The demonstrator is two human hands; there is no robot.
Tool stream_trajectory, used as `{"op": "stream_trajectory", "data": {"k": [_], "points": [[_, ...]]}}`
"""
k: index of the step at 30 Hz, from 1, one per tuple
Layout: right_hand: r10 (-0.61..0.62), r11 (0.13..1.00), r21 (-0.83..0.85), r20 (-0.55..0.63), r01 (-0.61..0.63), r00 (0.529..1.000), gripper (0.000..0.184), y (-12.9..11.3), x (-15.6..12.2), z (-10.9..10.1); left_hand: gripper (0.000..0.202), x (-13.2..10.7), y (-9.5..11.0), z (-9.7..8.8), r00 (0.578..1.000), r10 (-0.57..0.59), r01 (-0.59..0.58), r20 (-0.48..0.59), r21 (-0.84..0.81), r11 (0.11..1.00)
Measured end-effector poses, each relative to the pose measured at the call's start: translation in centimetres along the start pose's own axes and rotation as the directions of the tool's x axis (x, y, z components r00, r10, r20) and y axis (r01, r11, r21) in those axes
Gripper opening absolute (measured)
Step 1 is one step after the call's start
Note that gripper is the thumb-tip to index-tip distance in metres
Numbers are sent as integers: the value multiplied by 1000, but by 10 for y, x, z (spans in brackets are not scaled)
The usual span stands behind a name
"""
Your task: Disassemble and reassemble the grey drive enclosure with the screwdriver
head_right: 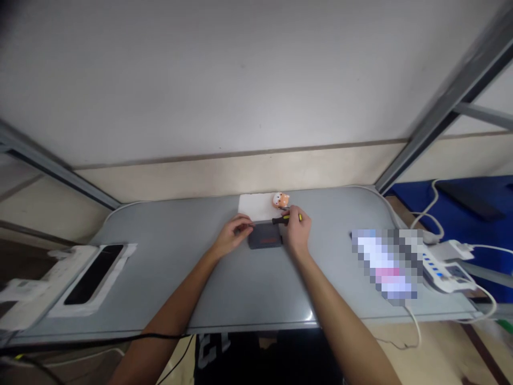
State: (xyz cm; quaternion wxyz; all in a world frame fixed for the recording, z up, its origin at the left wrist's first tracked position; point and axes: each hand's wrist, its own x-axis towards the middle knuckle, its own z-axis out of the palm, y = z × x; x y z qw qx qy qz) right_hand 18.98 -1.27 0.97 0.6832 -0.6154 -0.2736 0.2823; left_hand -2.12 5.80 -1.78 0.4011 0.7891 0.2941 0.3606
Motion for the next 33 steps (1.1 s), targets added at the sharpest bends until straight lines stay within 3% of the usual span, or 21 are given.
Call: {"op": "stream_trajectory", "data": {"k": [10, 14, 19, 23, 27, 33], "points": [[42, 999, 3, -10, -42, 999, 37, 8, 4, 2, 33, 4, -1, -5, 996, -78, 83, -50, 96, 992], [76, 997, 36, -34, -74, 997, 39, 13, 10, 1, 31, 25, -6, -19, 991, -87, 109, -101, 240, 965], [104, 992, 76, -70, -98, 992, 35, 17, 15, 0, 21, 55, -19, -31, 999, -53, 51, -8, 437, 898], [135, 987, 104, -79, -126, 988, 35, 18, 17, 0, 20, 57, -32, -32, 998, -33, 11, 44, 435, 900], [134, 985, 122, -85, -124, 987, 36, 19, 18, 1, 21, 53, -39, -34, 1000, -26, 17, 15, 423, 906], [135, 988, 92, -88, -127, 987, 36, 17, 17, 0, 20, 39, -22, -27, 993, -9, 50, -120, 346, 937]]}}
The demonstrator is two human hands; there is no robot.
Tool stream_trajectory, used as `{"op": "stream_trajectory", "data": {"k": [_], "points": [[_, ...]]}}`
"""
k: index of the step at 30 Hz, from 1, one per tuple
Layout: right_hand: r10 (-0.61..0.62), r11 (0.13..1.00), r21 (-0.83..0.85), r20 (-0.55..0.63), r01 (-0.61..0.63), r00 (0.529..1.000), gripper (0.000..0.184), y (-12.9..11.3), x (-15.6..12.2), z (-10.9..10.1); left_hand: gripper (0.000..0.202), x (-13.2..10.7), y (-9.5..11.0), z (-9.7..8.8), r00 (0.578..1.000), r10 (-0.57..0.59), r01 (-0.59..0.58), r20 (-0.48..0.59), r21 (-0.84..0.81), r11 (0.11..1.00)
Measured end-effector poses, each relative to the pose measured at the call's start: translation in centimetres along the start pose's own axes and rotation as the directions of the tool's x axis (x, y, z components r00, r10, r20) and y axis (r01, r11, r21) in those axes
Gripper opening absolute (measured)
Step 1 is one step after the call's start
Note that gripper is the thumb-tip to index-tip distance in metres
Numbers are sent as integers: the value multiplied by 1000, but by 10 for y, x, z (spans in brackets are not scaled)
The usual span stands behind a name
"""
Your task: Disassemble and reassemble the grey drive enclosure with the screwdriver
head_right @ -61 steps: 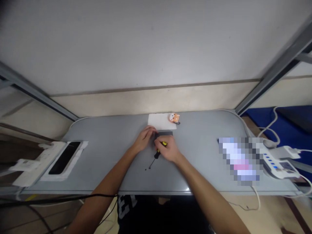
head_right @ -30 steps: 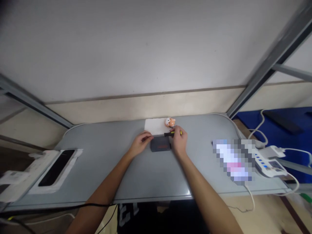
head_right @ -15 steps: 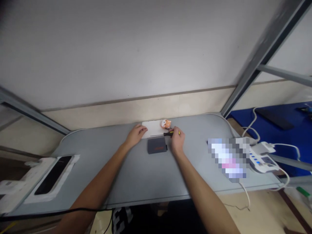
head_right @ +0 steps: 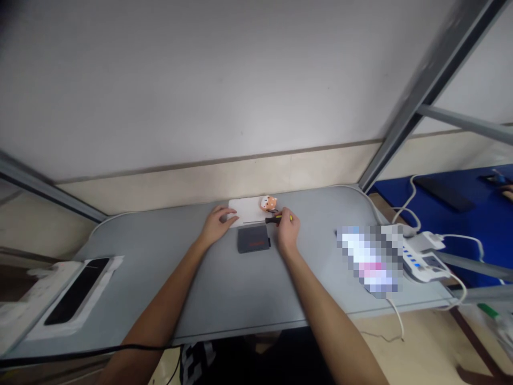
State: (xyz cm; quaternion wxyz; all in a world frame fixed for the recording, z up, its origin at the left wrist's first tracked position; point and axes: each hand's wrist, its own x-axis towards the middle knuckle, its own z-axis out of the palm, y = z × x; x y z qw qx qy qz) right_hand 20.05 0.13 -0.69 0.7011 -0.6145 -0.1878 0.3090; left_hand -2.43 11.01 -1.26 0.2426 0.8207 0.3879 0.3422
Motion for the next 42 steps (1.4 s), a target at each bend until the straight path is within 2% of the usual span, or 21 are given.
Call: {"op": "stream_trajectory", "data": {"k": [2, 4, 6, 8, 10, 13, 17, 21, 27, 33, 42], "points": [[-4, 1000, 22, -19, 4, 1000, 36, -1, 0, -1, 20, -16, 17, 5, 998, -42, 41, -40, -27, 999], [-23, 1000, 17, -53, 24, 998, 35, -2, 2, -3, 20, -34, 36, 13, 997, -59, 62, 39, -77, 995], [-53, 999, -16, -91, 52, 994, 36, -3, 4, -5, 29, -48, 52, 20, 994, -46, 53, 102, -66, 996], [-82, 996, -41, -116, 78, 990, 37, -4, 8, -7, 34, -55, 61, 23, 988, -37, 47, 149, -65, 997], [-98, 995, -42, -130, 94, 987, 36, -6, 10, -9, 34, -54, 61, 20, 976, -23, 51, 216, -126, 991], [-110, 994, -32, -136, 107, 985, 32, -13, 8, -11, 35, -47, 52, 7, 937, 14, 82, 350, -259, 962], [-209, 974, -104, -83, 200, 974, 33, -25, -2, -15, 31, -41, 37, -7, 897, -13, 217, 442, -414, 884], [-342, 916, -211, 37, 342, 939, 36, -31, -13, -18, 22, -42, 31, -4, 907, -80, 297, 414, -493, 817], [-404, 839, -301, 212, 453, 890, 40, -26, -21, -15, 22, -43, 32, 2, 924, -113, 285, 365, -464, 839], [-410, 825, -312, 241, 471, 879, 41, -29, -23, -15, 25, -44, 35, 0, 929, -130, 272, 347, -401, 875], [-414, 820, -297, 285, 490, 865, 41, -31, -24, -18, 23, -45, 37, 2, 934, -120, 257, 337, -399, 880]]}}
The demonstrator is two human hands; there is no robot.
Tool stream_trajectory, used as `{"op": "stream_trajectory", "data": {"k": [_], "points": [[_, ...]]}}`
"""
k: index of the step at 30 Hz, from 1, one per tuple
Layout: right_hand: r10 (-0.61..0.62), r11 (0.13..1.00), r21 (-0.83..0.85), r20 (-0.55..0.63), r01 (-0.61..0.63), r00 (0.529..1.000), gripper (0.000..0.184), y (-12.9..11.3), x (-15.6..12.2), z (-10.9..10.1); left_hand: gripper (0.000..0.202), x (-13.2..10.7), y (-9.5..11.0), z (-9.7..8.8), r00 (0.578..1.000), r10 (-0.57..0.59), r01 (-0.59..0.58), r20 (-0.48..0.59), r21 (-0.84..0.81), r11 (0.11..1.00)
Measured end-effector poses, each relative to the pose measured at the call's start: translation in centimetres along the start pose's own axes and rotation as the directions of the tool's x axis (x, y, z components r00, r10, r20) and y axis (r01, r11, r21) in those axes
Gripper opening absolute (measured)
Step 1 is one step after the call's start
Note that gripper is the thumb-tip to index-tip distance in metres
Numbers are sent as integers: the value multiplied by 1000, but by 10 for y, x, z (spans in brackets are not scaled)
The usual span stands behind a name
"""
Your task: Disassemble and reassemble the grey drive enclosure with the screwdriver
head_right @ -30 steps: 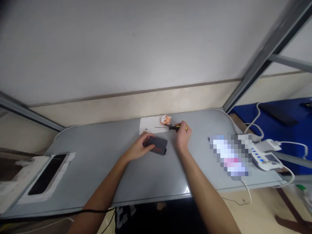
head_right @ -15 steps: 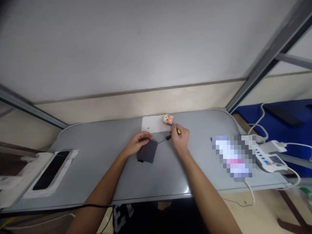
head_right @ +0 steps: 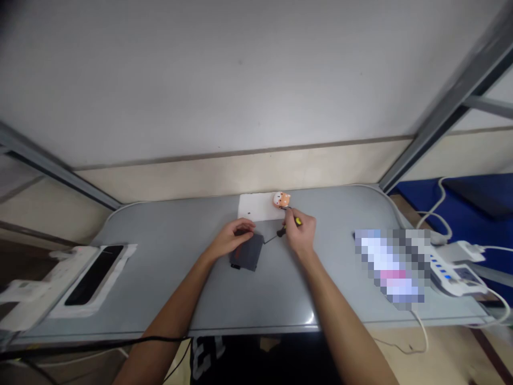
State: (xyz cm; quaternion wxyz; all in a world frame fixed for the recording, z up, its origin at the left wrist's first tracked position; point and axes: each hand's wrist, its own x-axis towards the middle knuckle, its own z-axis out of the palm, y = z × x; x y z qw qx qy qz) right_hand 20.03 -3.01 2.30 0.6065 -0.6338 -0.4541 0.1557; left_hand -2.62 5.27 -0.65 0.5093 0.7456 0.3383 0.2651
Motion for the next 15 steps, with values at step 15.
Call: {"op": "stream_trajectory", "data": {"k": [15], "points": [[-112, 983, 180, 367, 47, 923, 43, -7, -13, 11, 28, 1, 7, -4, 998, -35, 37, 44, -46, 998]]}}
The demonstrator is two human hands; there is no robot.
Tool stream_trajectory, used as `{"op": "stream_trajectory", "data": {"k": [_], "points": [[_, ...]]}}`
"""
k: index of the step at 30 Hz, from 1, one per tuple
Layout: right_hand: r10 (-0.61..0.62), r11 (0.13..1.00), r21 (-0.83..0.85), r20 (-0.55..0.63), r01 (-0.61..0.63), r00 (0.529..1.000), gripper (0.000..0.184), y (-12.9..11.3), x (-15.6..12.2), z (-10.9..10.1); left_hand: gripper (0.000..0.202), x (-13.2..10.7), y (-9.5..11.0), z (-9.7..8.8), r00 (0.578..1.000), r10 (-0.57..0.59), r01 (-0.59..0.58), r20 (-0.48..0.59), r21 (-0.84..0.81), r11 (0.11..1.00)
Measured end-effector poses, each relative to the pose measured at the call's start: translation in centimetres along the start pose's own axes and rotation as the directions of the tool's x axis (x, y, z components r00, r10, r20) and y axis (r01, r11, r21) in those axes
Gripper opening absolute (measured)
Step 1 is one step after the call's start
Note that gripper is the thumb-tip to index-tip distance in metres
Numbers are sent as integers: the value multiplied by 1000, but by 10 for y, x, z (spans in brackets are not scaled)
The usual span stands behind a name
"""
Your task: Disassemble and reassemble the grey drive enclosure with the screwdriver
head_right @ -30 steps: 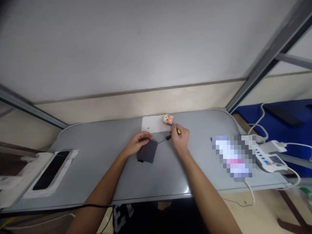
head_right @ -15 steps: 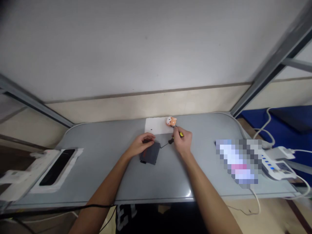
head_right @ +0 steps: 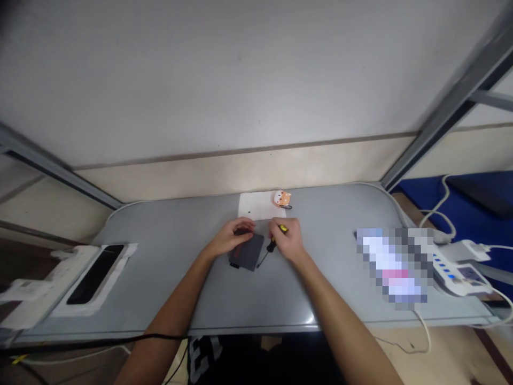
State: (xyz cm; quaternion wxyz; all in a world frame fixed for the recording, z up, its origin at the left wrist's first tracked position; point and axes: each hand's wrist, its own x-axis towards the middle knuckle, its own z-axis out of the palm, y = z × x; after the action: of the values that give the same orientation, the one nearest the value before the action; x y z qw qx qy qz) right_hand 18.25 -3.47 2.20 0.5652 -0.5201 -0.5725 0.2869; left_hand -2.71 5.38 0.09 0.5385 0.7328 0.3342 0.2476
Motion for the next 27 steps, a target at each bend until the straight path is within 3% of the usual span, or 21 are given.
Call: {"op": "stream_trajectory", "data": {"k": [7, 13, 17, 27], "points": [[46, 997, 67, -199, -34, 979, 42, 4, 6, -16, 31, -2, 1, -1, 1000, -15, 15, 20, 0, 1000], [185, 978, 169, -427, -123, 885, 37, 11, 16, -19, 40, -5, 10, -3, 989, -21, 8, 148, 85, 996], [287, 955, 204, -452, -216, 844, 38, 12, 20, -13, 30, -3, 10, -1, 987, 31, -56, 157, 158, 986], [313, 949, 189, -459, -253, 831, 37, 13, 19, -9, 35, 1, 0, 3, 999, 43, -47, 29, 153, 987]]}}
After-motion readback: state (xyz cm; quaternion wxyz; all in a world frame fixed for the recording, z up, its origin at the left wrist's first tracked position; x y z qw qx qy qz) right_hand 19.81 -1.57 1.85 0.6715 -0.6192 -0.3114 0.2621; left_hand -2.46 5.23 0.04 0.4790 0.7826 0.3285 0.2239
